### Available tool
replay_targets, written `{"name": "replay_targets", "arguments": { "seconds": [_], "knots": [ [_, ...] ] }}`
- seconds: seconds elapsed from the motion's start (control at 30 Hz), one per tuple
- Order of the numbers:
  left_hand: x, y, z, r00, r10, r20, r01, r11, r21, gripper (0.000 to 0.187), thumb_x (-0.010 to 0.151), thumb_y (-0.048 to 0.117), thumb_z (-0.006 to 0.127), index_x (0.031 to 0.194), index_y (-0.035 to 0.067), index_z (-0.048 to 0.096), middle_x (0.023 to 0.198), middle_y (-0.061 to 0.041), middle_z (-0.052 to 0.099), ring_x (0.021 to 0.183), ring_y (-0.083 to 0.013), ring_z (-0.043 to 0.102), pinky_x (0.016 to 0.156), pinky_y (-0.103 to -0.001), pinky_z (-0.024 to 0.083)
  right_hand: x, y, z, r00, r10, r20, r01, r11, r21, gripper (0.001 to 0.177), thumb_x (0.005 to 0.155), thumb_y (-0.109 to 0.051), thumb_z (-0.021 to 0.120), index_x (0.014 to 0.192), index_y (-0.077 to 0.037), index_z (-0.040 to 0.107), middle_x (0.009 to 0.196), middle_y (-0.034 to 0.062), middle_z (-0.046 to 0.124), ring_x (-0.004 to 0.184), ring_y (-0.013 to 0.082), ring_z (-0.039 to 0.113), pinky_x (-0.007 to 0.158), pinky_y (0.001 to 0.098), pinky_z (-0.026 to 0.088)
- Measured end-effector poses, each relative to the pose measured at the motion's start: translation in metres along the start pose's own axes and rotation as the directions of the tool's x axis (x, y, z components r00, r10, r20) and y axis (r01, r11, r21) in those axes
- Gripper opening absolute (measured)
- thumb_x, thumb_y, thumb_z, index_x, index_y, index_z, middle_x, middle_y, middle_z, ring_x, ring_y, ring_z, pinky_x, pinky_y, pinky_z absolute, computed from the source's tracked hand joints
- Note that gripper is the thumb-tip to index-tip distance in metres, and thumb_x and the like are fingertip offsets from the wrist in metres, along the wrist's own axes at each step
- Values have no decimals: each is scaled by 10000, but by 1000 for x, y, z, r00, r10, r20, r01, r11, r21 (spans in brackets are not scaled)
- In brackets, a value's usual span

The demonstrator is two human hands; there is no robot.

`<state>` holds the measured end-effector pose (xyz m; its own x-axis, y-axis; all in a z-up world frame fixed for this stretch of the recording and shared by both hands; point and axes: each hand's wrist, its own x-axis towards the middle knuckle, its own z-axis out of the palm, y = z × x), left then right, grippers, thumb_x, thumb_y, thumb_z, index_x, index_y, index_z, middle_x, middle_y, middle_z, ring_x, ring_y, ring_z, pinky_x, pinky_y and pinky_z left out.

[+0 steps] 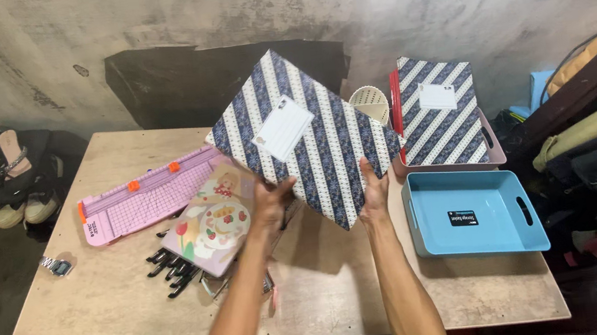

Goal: The person organizes stationery items on a table by flipping through notebooks, rearranging a small spiral pad, and placing items into a blue storage bin.

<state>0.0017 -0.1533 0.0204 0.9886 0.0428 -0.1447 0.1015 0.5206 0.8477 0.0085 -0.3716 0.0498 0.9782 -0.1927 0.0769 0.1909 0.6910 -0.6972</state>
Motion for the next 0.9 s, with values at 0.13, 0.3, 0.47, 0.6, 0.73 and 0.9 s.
{"name": "replay_targets", "arguments": {
  "seconds": [0.13, 0.3, 0.47, 0.6, 0.73, 0.9],
  "knots": [
    [-11, -7, 29, 954, 299, -36, -300, 935, -188, 737, 783, -38, 803, 1426, -15, 445, 1320, -147, 611, 1143, -205, 664, 1022, -327, 570, -4, 5, -5, 993, -62, -97, 45, 985, -168, 644, 922, -140, 726, 1487, -59, 428, 1380, 127, 604, 1201, 250, 638, 1033, 397, 560],
    [-6, 5, 35, 962, 262, -72, -270, 947, -175, 721, 762, -86, 772, 1414, -16, 473, 1294, -141, 646, 1167, -239, 651, 1046, -364, 544, 0, 0, -25, 1000, -30, -7, 28, 985, -168, 638, 916, -114, 742, 1480, -37, 454, 1387, 142, 608, 1220, 244, 630, 1076, 370, 548],
    [12, 33, 53, 970, 243, 6, -241, 965, -106, 760, 754, -74, 773, 1424, 29, 429, 1277, -139, 641, 1145, -237, 662, 1023, -359, 567, 41, -49, -80, 995, 11, 97, 6, 984, -179, 436, 980, -79, 710, 1321, 99, 505, 1213, 200, 677, 1118, 276, 694, 1041, 422, 592],
    [26, 47, 93, 964, 231, 135, -219, 971, -96, 769, 753, -40, 788, 1420, 31, 411, 1264, -144, 642, 1130, -242, 669, 1004, -361, 576, 61, -117, -96, 973, 138, 187, -75, 948, -308, 432, 936, -54, 692, 1321, 106, 576, 1140, 169, 740, 969, 245, 716, 860, 432, 617],
    [59, 50, 152, 914, 269, 303, -274, 961, -26, 769, 770, -16, 801, 1424, 5, 397, 1277, -160, 650, 1149, -234, 675, 1032, -343, 564, 67, -192, -88, 987, 107, 117, -32, 856, -516, 617, 833, -15, 718, 1409, -41, 500, 1145, 115, 707, 949, 188, 716, 765, 380, 621],
    [109, 34, 235, 834, 239, 498, -351, 926, 142, 738, 814, 14, 816, 1440, -70, 436, 1335, -203, 673, 1205, -259, 672, 1092, -376, 534, 97, -247, -127, 993, 50, 105, 35, 733, -680, 699, 850, 33, 752, 1499, 8, 490, 1263, 94, 673, 1052, 137, 678, 886, 285, 606]
  ]
}}
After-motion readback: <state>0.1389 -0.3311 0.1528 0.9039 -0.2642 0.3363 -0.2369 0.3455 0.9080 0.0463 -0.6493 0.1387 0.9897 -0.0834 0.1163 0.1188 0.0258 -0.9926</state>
